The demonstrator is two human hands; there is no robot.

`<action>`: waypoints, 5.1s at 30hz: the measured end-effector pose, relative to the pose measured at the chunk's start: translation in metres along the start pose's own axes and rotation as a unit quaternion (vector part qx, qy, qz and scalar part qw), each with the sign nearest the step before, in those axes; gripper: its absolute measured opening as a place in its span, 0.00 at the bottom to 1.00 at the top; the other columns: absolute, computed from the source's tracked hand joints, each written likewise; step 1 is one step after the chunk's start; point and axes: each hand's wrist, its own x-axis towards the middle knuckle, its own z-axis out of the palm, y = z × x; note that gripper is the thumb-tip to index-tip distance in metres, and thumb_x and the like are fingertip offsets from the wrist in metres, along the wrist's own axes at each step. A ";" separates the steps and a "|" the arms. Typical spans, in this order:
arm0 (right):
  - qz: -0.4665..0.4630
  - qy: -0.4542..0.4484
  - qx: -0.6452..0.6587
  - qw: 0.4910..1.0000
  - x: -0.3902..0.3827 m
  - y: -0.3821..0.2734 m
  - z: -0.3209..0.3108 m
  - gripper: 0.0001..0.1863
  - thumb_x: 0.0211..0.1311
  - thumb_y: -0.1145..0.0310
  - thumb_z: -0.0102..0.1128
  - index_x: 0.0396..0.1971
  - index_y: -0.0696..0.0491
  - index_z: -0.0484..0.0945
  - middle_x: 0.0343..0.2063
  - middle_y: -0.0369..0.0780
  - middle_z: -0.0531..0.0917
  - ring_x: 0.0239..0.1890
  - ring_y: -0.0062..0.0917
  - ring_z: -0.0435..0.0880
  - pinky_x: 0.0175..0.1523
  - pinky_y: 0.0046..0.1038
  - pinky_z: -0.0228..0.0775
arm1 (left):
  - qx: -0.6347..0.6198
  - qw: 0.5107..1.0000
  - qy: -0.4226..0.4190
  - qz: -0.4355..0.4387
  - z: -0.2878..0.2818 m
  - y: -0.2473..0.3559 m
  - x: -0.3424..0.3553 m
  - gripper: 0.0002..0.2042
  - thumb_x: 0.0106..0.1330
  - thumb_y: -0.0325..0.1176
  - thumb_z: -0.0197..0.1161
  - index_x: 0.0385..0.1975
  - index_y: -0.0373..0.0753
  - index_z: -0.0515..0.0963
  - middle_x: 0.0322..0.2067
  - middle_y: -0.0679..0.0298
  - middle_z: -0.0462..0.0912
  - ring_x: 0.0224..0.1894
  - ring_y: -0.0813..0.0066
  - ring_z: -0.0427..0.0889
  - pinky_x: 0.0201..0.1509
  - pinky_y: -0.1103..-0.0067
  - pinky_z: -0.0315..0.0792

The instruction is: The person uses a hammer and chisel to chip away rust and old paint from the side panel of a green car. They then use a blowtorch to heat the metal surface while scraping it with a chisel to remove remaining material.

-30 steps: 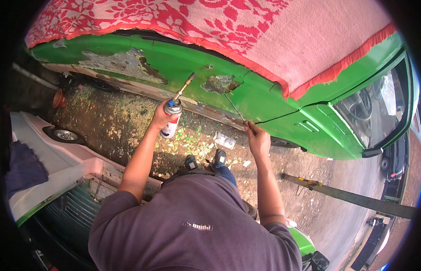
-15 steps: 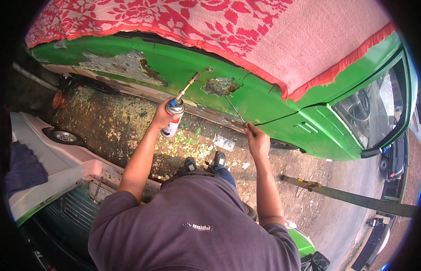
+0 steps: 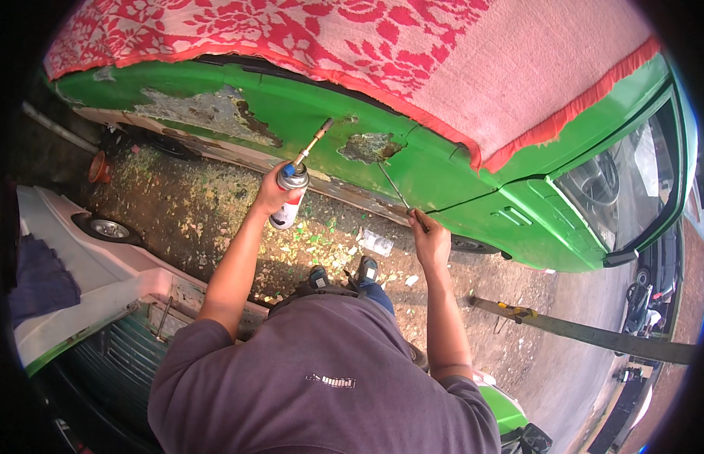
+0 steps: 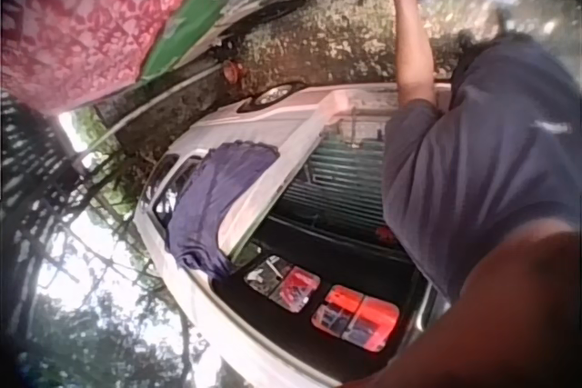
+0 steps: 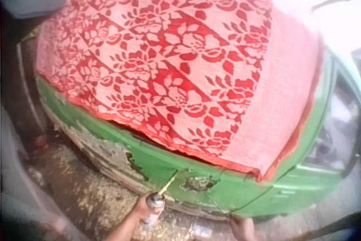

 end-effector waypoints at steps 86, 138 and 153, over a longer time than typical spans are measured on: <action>-0.091 -0.043 0.014 0.995 -0.003 0.010 0.016 0.20 0.62 0.74 0.60 0.55 0.56 0.78 0.42 0.46 0.86 0.40 0.22 0.84 0.45 0.25 0.73 | -0.010 0.999 0.053 0.007 -0.006 -0.042 -0.027 0.26 0.50 0.29 0.74 0.50 0.35 0.73 0.42 0.66 0.81 0.43 0.79 0.80 0.51 0.78 0.74; -0.263 0.005 -0.068 0.962 0.026 -0.078 0.041 0.19 0.61 0.76 0.58 0.54 0.51 0.80 0.28 0.49 0.82 0.28 0.41 0.82 0.37 0.39 0.74 | 0.001 0.997 0.071 0.009 -0.035 -0.035 -0.051 0.32 0.47 0.29 0.75 0.54 0.33 0.70 0.42 0.64 0.82 0.44 0.77 0.80 0.53 0.77 0.74; -0.261 0.012 -0.064 0.963 0.024 -0.079 0.045 0.20 0.60 0.79 0.58 0.54 0.54 0.80 0.26 0.49 0.81 0.26 0.40 0.80 0.35 0.36 0.72 | 0.014 0.996 0.090 0.020 -0.033 -0.028 -0.058 0.29 0.50 0.30 0.73 0.54 0.32 0.71 0.43 0.65 0.80 0.45 0.78 0.79 0.53 0.77 0.73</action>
